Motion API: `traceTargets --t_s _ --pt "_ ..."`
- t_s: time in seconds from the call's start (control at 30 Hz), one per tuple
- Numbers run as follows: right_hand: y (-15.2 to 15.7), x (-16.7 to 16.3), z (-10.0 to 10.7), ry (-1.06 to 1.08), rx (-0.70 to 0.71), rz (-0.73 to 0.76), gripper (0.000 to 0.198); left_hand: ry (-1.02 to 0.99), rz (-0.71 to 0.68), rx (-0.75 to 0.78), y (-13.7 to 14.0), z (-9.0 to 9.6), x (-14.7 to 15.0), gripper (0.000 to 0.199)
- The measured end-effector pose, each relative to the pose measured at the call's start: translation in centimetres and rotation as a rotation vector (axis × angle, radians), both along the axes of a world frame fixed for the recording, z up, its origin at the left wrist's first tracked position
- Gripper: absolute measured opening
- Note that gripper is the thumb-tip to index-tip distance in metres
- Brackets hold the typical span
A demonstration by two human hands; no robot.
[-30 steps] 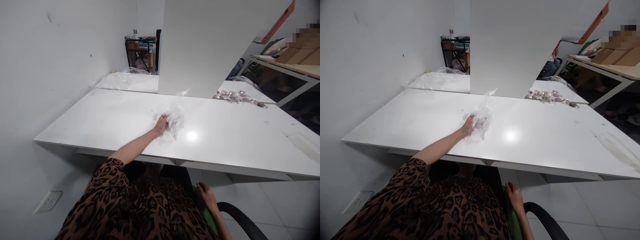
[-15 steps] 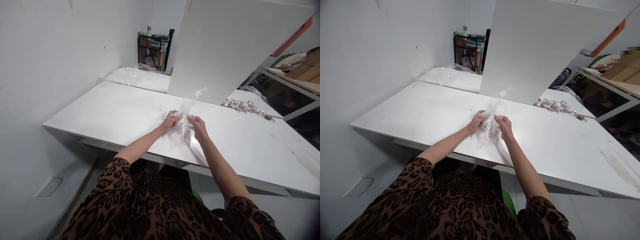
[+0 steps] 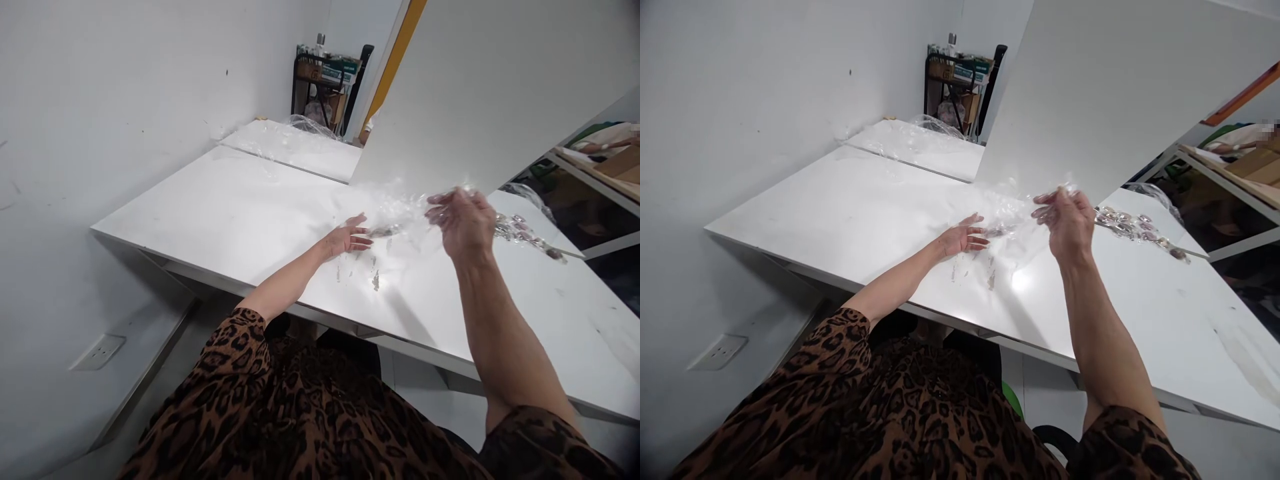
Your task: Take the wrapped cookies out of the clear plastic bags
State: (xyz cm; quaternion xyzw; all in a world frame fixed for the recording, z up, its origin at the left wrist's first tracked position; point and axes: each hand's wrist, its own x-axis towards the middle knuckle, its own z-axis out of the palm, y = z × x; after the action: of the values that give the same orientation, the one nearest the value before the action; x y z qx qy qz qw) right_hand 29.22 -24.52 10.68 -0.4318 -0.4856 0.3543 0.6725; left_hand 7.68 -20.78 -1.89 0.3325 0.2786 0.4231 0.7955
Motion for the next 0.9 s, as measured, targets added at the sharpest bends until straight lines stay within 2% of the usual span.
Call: traceTargets --t_s 0.13,0.33,0.43,0.5,0.57,0.67,0.77,0.83,0.9 --pt "0.9 -0.1 2.7 -0.066 0.039 -0.008 0.023 0.125 0.010 0.026 0.1 -0.5 0.0 0.045" --pt "2.9 0.6 7.1 -0.211 0.149 0.015 0.018 0.141 -0.014 0.057 0.0 -0.2 0.0 0.032" --pt "2.9 -0.1 8.7 -0.241 0.183 0.005 0.020 0.111 -0.002 0.054 -0.2 -0.2 0.2 0.035" --pt "2.3 -0.8 9.4 -0.268 0.146 0.015 0.019 0.064 0.029 0.075 -0.2 -0.2 0.3 0.037" --pt "1.4 -1.2 9.7 -0.304 0.083 0.031 0.019 0.028 0.093 0.105 -0.1 -0.1 0.4 0.029" --pt "0.2 0.2 9.3 -0.253 0.122 -0.018 0.025 0.011 0.266 0.092 0.4 0.5 0.0 0.010" --pt "-0.1 4.3 7.2 -0.305 0.181 -0.141 0.036 -0.031 0.471 -0.014 1.2 1.6 -1.2 0.010" --pt "0.0 7.6 4.8 -0.353 0.099 -0.257 0.040 -0.071 0.579 -0.088 1.9 2.6 -2.4 0.013" --pt "-0.1 10.7 1.7 -0.254 -0.037 -0.375 0.036 -0.106 0.662 -0.115 2.5 3.8 -3.6 0.017"
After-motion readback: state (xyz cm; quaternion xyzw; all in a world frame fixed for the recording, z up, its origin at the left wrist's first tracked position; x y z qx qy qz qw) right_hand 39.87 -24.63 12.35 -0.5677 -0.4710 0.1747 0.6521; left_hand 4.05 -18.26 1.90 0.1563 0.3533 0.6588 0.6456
